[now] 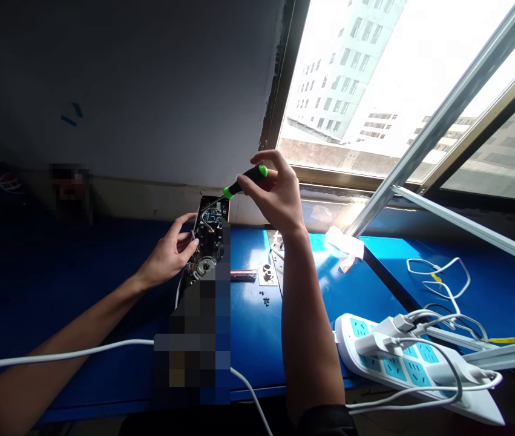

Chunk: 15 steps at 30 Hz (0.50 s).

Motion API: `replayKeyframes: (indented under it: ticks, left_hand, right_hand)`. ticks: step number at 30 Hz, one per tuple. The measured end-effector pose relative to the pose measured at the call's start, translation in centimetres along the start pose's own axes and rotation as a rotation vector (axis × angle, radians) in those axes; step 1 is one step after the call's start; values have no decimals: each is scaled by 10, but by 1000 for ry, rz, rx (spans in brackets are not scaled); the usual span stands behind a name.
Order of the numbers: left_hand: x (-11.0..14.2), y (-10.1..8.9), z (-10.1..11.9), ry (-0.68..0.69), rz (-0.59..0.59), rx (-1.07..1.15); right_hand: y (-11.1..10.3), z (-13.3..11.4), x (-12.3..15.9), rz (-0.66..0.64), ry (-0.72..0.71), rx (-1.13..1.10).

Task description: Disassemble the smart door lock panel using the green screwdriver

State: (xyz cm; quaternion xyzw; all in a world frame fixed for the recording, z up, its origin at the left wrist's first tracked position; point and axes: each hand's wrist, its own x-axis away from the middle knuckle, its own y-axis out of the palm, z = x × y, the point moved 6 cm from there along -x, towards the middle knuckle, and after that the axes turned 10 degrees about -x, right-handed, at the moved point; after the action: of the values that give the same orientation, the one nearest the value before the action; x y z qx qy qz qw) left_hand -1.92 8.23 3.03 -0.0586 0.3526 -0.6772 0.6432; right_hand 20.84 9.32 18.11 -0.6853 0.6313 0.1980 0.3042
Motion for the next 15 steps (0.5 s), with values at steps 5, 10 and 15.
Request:
replayKeyframes:
  ticks: [5,10,15]
  left_hand:
    - [2,-3,2,-51,-4,-49]
    - [4,-9,9,-83,17,-138]
    - [4,-13,13,-98,14,-193]
  right_hand:
    - [-1,-7,0,125,-121,85]
    - [3,-1,-5,-51,-83,143]
    - [7,-6,-3,-103,-42,179]
